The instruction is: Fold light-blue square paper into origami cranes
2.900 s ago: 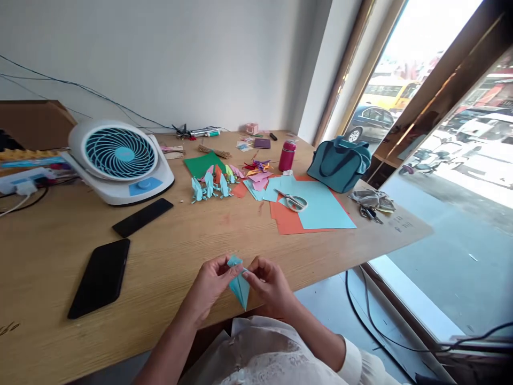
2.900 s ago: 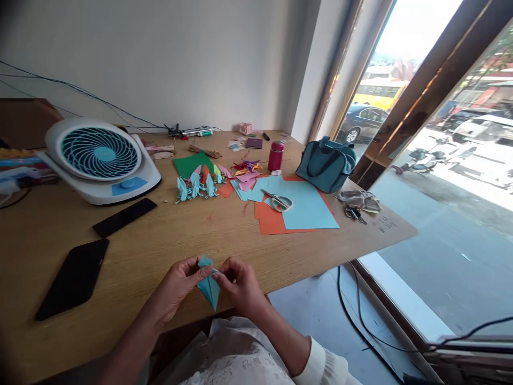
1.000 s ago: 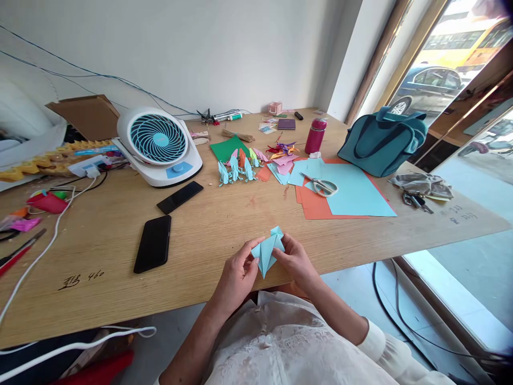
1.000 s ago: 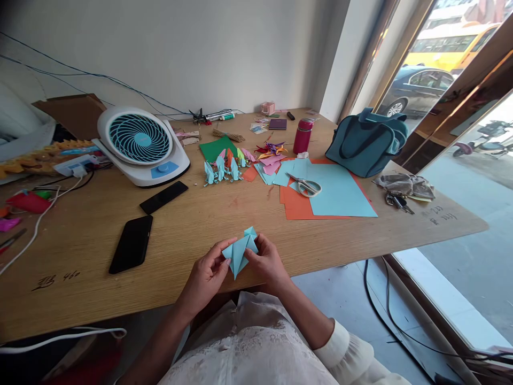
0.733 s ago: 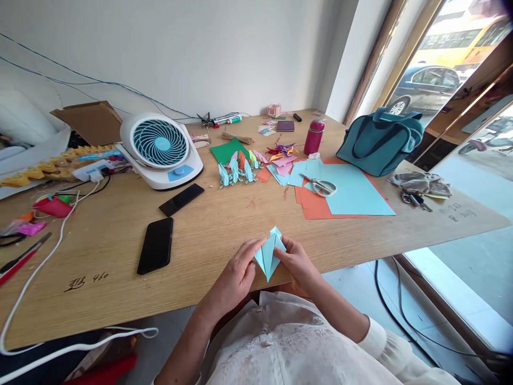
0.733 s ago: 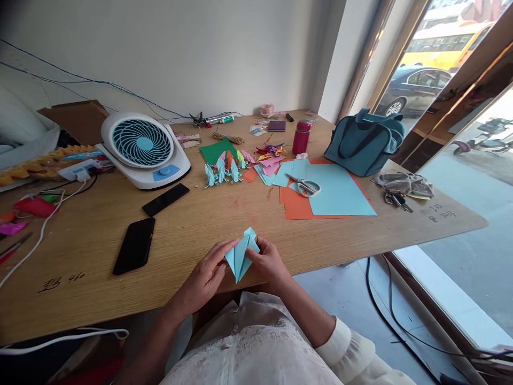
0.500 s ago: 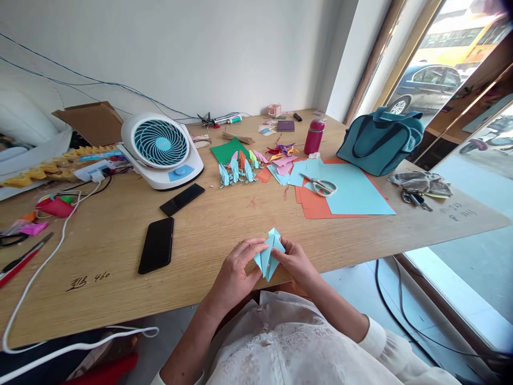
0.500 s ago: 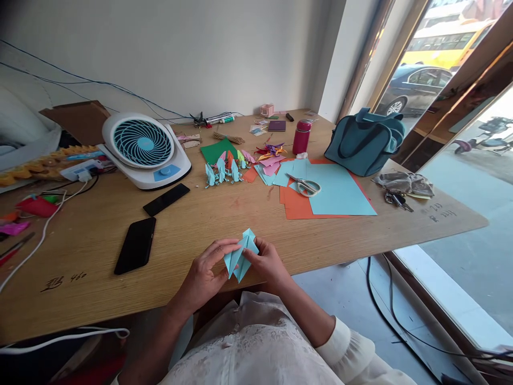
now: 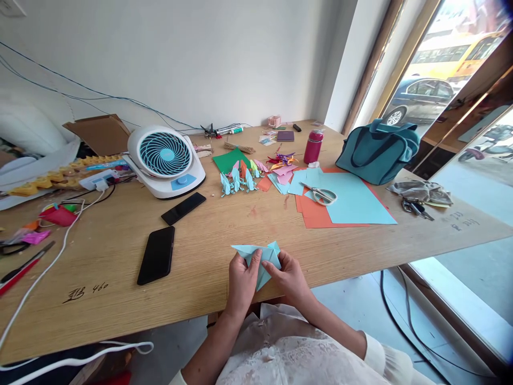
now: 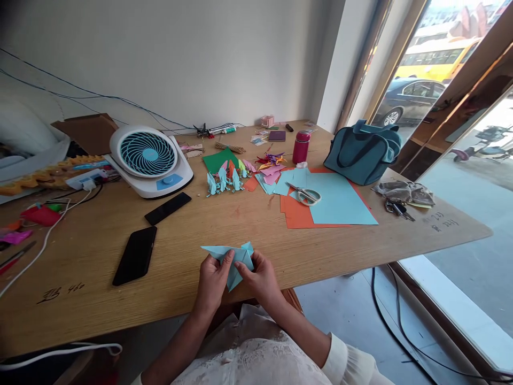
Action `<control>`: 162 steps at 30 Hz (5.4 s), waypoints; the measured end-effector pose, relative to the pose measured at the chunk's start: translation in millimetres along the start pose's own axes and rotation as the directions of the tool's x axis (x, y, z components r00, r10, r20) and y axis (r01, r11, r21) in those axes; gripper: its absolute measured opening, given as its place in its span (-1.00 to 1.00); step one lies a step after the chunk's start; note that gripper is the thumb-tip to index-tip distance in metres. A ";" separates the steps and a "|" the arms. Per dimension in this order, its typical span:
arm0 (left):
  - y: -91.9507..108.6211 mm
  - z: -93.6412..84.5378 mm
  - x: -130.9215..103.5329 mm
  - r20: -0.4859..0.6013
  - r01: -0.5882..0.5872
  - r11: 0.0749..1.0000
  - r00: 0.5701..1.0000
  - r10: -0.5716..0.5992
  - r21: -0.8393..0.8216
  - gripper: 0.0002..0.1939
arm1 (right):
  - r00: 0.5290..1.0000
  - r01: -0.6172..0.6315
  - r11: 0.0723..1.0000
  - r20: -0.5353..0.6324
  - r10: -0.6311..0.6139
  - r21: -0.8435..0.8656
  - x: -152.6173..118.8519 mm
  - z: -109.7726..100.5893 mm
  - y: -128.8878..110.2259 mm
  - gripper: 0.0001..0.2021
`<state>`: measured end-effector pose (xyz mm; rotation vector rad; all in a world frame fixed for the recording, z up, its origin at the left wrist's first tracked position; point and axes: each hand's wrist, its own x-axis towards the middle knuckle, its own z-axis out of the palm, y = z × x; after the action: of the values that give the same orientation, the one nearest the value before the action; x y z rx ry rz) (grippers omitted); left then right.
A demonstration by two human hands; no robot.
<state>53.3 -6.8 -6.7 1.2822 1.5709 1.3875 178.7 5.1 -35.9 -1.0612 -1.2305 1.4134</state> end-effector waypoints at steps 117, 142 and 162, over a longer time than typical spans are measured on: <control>21.0 -41.3 4.9 0.451 -0.292 0.774 0.893 0.009 0.562 -0.81 | 0.888 0.449 0.833 0.265 -0.376 -0.323 20.2 -17.5 -50.2 -0.98; 37.1 -42.1 -3.0 0.559 0.505 0.749 0.800 -0.219 -0.429 -0.61 | 0.856 0.506 0.808 0.292 -0.427 -0.302 -1.7 -11.0 -84.3 -0.93; 47.0 -47.3 -12.6 0.573 0.175 0.968 0.819 -0.043 -0.178 -0.53 | 0.832 0.555 0.740 0.230 -0.506 -0.380 -7.5 -10.5 -84.8 -0.91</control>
<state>24.1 -35.7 47.3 1.2866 1.0279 0.9496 199.8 3.2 47.2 -0.8128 -1.8188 0.7697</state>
